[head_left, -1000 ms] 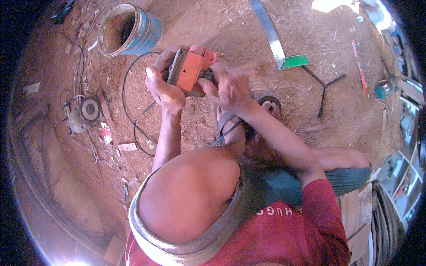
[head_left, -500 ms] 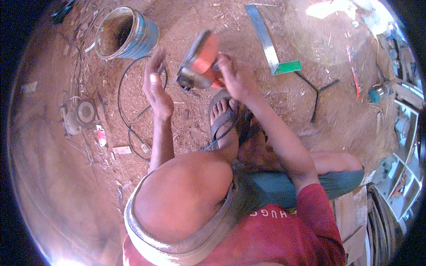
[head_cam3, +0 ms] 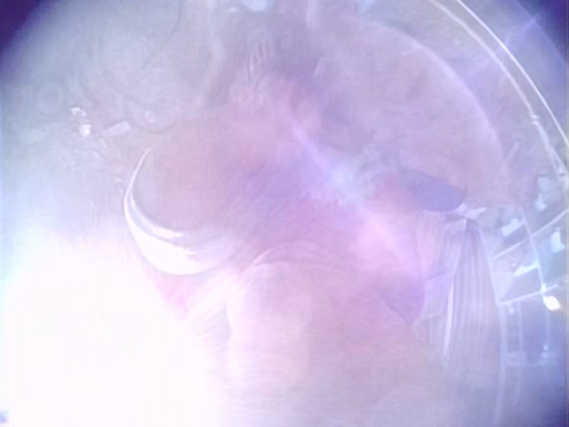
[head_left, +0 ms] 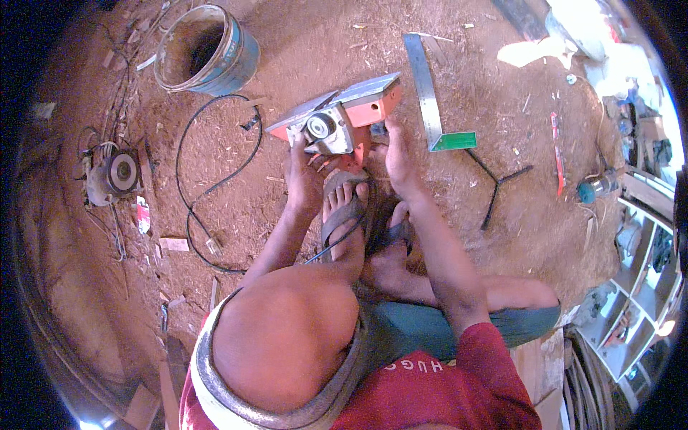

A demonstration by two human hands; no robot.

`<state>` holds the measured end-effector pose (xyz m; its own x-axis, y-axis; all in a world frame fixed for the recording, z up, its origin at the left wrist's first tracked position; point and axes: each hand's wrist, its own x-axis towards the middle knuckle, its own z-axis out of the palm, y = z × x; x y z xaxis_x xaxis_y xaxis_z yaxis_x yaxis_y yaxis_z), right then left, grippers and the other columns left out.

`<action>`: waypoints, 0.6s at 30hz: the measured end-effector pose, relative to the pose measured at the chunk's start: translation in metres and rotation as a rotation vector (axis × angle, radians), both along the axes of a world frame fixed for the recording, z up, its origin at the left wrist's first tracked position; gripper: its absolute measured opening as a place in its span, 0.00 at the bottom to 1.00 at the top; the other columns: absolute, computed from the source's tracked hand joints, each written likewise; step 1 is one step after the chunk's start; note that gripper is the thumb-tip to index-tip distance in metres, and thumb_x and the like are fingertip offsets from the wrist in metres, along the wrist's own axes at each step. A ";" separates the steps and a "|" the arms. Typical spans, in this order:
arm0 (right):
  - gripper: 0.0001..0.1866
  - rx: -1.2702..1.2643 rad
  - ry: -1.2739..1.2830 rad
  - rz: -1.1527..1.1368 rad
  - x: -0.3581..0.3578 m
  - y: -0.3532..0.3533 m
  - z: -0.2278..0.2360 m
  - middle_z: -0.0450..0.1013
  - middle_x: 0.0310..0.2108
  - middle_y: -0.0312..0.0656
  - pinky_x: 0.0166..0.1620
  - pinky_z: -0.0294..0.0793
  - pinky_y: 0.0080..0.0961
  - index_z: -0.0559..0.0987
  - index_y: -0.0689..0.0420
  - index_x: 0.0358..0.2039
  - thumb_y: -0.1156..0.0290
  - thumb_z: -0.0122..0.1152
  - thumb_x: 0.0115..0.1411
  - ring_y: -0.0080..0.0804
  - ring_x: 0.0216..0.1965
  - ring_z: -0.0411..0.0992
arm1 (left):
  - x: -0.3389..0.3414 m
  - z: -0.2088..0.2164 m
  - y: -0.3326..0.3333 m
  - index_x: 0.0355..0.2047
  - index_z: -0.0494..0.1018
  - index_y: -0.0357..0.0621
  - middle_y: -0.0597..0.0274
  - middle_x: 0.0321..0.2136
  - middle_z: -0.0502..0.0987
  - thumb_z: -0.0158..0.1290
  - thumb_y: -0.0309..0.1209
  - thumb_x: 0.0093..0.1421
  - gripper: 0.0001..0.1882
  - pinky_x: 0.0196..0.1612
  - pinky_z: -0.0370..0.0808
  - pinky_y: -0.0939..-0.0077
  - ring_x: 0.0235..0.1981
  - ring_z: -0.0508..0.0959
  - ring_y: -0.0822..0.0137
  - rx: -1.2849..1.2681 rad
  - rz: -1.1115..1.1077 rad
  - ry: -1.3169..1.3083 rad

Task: The person sits on the floor and assembles a handheld power tool, likely a jigsaw. They attach a metal blade to the tool's base, secure it with a knob, and then attach a metal guide rail to the side of the tool body.

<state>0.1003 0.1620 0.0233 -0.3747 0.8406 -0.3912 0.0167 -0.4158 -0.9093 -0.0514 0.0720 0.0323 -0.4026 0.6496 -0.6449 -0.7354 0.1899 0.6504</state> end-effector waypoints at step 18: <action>0.19 0.662 -0.308 0.158 -0.049 -0.070 0.075 0.67 0.45 0.54 0.50 0.65 0.42 0.73 0.62 0.50 0.63 0.56 0.62 0.51 0.47 0.67 | -0.037 0.015 -0.019 0.57 0.64 0.49 0.60 0.53 0.71 0.29 0.61 0.64 0.35 0.54 0.70 0.56 0.53 0.72 0.58 -0.020 0.079 0.227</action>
